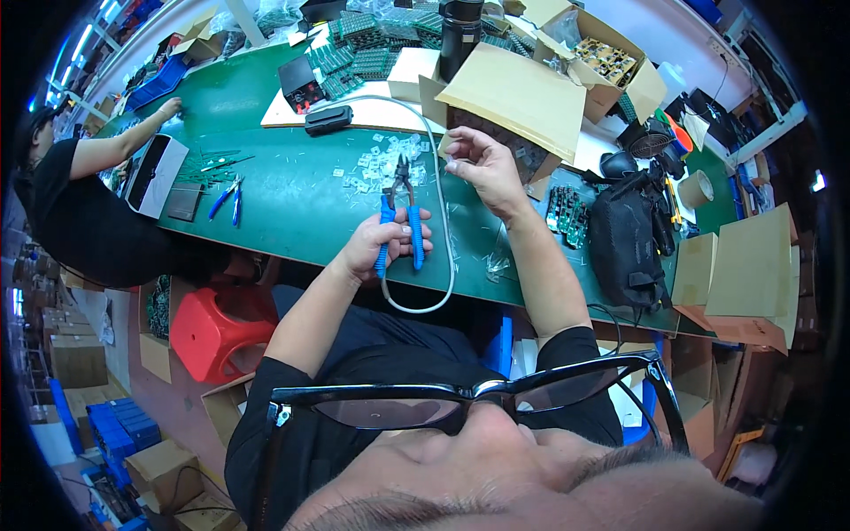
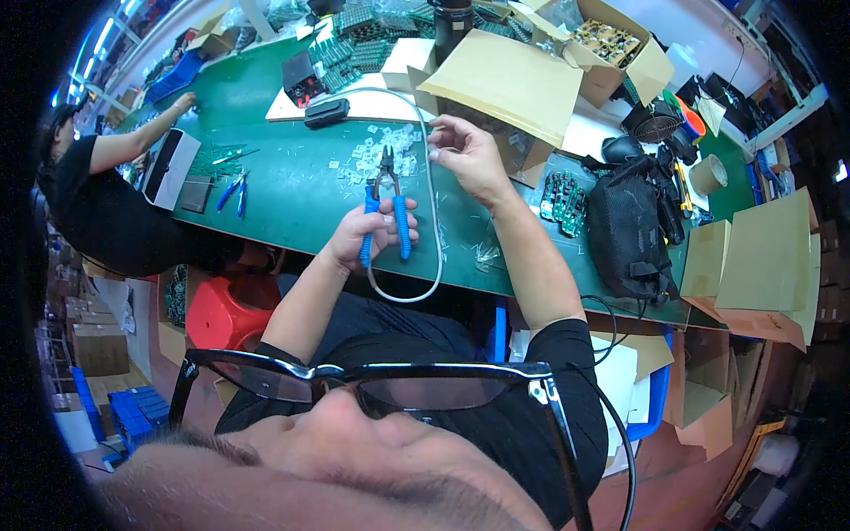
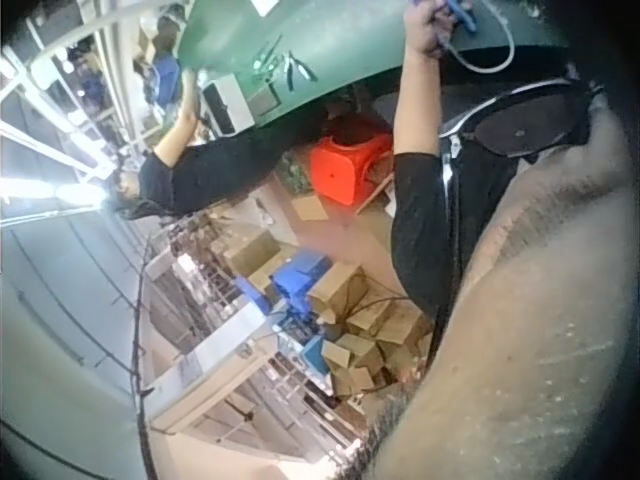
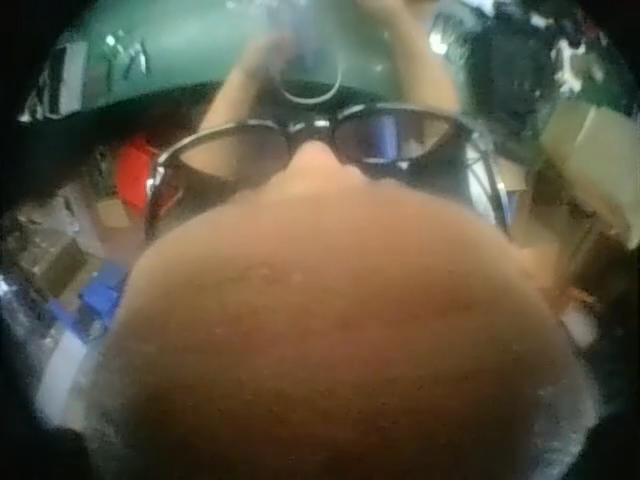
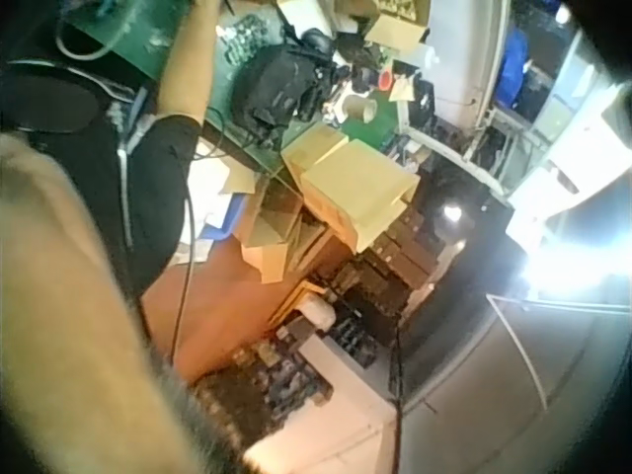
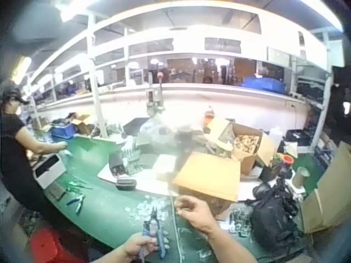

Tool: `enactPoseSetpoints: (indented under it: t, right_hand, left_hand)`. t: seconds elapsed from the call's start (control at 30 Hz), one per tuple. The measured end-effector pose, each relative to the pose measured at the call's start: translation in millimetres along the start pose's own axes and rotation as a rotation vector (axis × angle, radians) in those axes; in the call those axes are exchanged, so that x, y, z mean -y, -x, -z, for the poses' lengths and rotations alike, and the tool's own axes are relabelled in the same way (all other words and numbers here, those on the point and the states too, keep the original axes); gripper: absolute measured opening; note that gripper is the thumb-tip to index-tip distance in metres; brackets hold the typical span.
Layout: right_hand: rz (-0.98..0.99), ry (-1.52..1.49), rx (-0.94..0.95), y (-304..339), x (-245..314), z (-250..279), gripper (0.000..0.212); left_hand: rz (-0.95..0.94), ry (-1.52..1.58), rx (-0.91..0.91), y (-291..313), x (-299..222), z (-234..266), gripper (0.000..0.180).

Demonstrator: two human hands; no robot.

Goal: The person retrieves small components from a cardboard box by hand and trims them one by one using pliers.

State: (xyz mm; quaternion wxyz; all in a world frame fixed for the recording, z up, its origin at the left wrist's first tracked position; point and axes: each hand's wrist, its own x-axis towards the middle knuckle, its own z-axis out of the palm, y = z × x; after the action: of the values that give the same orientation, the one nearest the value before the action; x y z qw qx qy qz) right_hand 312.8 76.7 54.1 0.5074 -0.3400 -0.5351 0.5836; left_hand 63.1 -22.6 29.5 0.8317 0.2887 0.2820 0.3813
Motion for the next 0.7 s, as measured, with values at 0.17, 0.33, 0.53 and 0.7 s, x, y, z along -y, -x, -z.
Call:
enactPoseSetpoints:
  t: [0.17, 0.33, 0.53, 0.7]
  right_hand:
    - [0.057, -0.132, 0.001, 7.1, 12.5, -9.4, 0.063]
    - [0.015, -0.178, 0.046, 9.8, 12.7, -10.4, 0.064]
    - [0.028, -0.110, 0.021, 9.0, 8.9, -9.1, 0.051]
    - [-0.100, 0.051, -0.001, 4.9, -2.5, -2.3, 0.021]
  left_hand:
    - [0.062, -0.506, -0.127, 7.0, -11.0, -27.3, 0.059]
    - [0.017, -0.644, -0.115, 8.4, -13.9, -31.4, 0.060]
    - [0.012, -0.602, -0.117, 9.4, -10.7, -34.7, 0.060]
    - [0.025, -0.512, -0.147, 9.6, -8.0, -31.3, 0.060]
